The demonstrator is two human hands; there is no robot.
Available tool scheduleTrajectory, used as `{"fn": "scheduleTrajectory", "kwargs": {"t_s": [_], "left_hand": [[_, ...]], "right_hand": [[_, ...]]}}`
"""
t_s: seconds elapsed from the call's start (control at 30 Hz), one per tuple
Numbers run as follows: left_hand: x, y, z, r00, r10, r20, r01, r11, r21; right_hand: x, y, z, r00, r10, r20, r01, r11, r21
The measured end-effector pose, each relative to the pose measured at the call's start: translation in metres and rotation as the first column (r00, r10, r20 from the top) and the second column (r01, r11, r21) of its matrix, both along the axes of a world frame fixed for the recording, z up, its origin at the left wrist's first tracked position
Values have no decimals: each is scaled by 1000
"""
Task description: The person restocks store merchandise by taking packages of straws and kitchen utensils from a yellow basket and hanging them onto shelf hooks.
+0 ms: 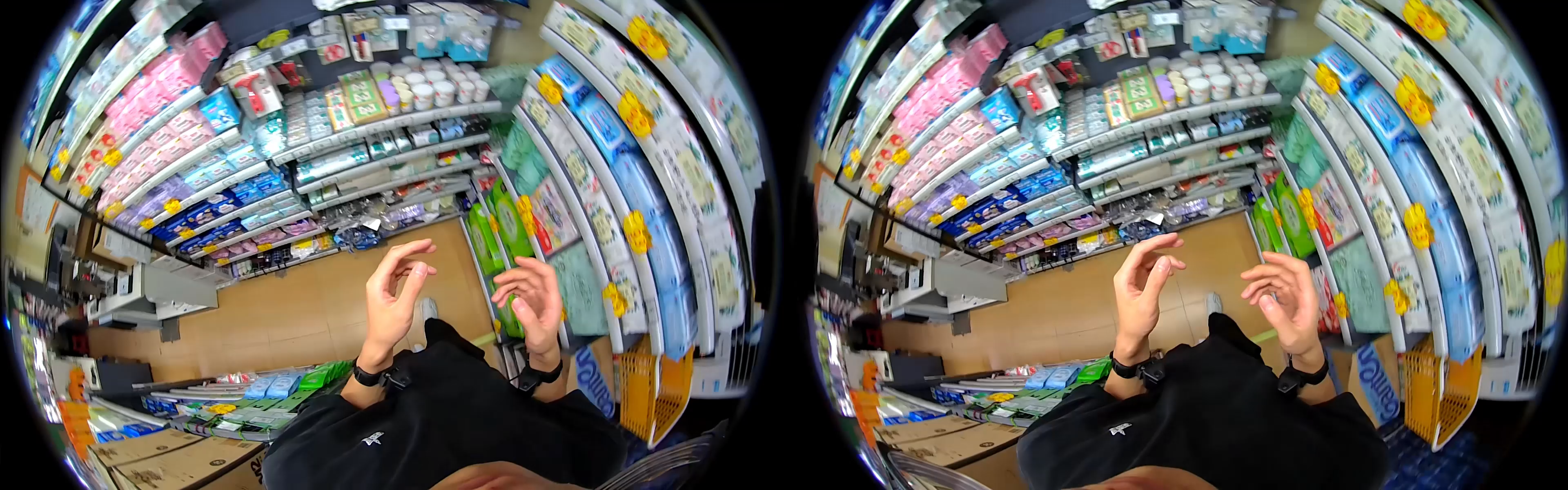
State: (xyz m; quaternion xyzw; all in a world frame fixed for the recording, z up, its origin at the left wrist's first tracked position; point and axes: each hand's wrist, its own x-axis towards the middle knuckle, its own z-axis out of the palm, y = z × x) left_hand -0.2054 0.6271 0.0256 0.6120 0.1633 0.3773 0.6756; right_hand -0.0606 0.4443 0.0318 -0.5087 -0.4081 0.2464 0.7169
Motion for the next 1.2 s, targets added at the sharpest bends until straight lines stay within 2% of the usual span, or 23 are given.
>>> {"fn": "scheduleTrajectory", "kwargs": {"t_s": [0.27, 0.53, 0.7, 0.87, 0.97, 1.1, 1.17, 1.2], "left_hand": [[6, -57, -14, 972, -234, -11, 232, 970, -78], [43, -121, -13, 859, -511, -21, 511, 859, -33], [73, -184, -4, 720, -690, -73, 690, 723, -31], [104, -260, -9, 546, -828, -127, 838, 542, 68], [126, -315, -7, 457, -881, -127, 889, 446, 105], [163, -394, -7, 399, -903, -159, 912, 371, 176], [185, -434, -1, 324, -917, -234, 938, 280, 205], [195, -456, 5, 342, -904, -258, 925, 275, 262]], "right_hand": [[-41, -85, -4, 956, -290, -50, 288, 957, -42], [-66, -161, 1, 861, -507, -43, 507, 862, -14], [-76, -224, -2, 748, -663, -43, 664, 748, 22], [-74, -301, -10, 592, -806, -16, 806, 592, 28], [-71, -357, -14, 526, -850, -30, 850, 525, 43], [-65, -428, -19, 423, -906, -31, 906, 421, 42], [-61, -463, -26, 362, -932, 1, 932, 362, 25], [-58, -478, -28, 336, -942, 3, 941, 336, 31]]}}
